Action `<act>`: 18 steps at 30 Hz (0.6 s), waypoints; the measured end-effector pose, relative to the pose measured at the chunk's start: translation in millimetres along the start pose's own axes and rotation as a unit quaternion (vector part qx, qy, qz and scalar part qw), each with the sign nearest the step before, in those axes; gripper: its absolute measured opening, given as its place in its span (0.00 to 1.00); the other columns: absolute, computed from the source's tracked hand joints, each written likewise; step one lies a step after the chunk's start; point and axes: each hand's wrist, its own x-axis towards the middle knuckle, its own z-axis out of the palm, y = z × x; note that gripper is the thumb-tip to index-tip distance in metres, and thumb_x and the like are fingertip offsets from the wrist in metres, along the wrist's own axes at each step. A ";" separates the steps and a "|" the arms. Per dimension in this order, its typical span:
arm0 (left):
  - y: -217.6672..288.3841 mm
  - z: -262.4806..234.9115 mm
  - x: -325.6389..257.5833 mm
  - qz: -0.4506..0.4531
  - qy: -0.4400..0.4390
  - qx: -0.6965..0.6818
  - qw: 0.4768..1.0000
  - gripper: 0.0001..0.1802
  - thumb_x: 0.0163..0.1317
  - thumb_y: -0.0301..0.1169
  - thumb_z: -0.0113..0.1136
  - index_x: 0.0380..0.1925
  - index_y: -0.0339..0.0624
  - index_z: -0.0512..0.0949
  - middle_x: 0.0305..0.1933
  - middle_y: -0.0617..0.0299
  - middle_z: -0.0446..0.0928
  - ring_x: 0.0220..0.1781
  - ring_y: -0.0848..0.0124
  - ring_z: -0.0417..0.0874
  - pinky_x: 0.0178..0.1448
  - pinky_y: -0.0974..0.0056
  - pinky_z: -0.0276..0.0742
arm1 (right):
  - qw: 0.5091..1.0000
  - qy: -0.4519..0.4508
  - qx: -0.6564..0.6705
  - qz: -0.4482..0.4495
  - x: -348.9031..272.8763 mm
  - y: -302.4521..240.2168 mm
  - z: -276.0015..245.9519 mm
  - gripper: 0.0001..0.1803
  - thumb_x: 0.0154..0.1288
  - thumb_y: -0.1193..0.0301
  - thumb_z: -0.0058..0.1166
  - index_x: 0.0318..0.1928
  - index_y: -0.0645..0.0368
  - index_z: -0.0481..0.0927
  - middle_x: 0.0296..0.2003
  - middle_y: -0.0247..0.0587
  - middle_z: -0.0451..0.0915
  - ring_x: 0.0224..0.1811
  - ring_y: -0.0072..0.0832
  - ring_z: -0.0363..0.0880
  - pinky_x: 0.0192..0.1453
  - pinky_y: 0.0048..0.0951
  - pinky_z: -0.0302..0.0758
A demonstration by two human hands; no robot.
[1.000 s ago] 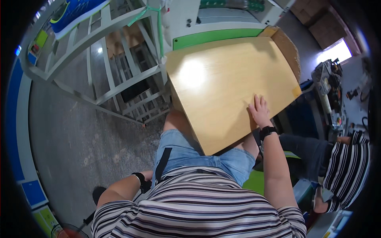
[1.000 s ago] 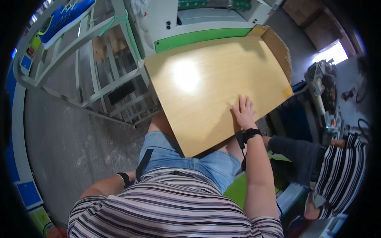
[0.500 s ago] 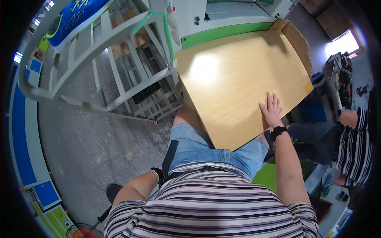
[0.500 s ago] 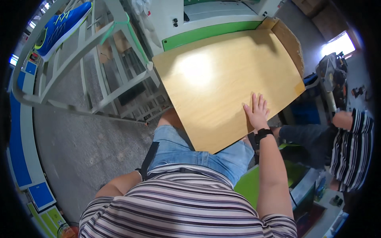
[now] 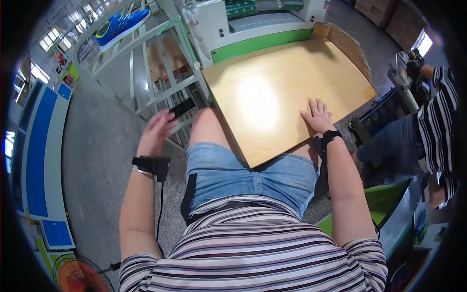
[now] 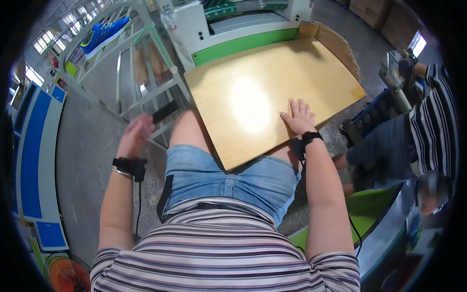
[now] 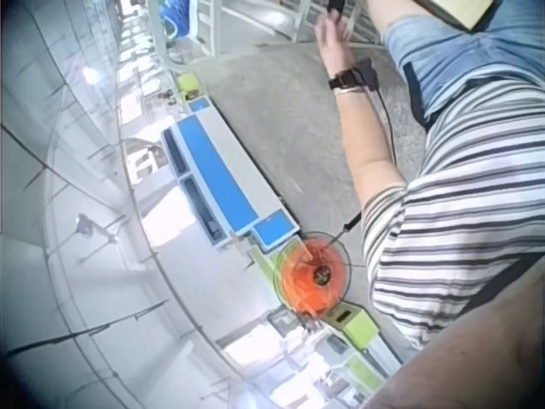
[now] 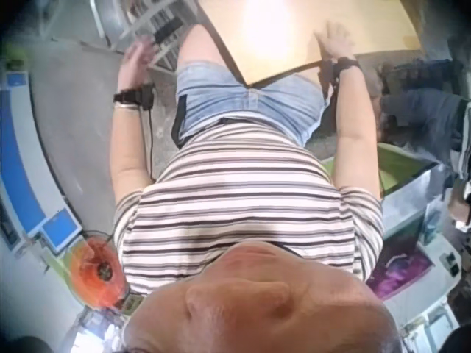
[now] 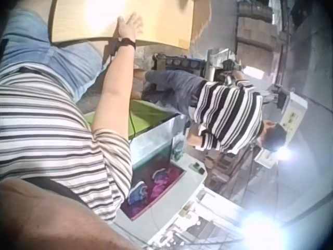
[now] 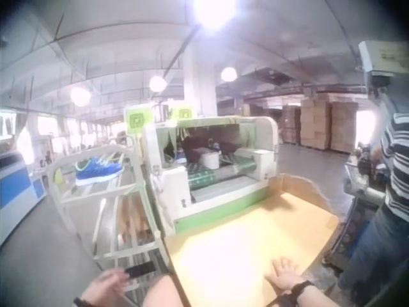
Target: Sort, inspect, and organize blue athletic shoes on a wooden work surface near manufacturing equipment.
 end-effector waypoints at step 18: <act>115.3 207.6 24.1 0.118 -0.252 0.089 0.957 0.18 0.75 0.35 0.57 0.59 0.38 0.79 0.50 0.58 0.85 0.50 0.70 0.85 0.59 0.65 0.77 | 0.999 0.037 0.025 -0.015 -7.8 -1.4 4.8 0.47 0.70 0.34 0.43 0.82 0.37 0.50 0.83 0.44 0.41 0.85 0.50 0.35 0.83 0.62 0.34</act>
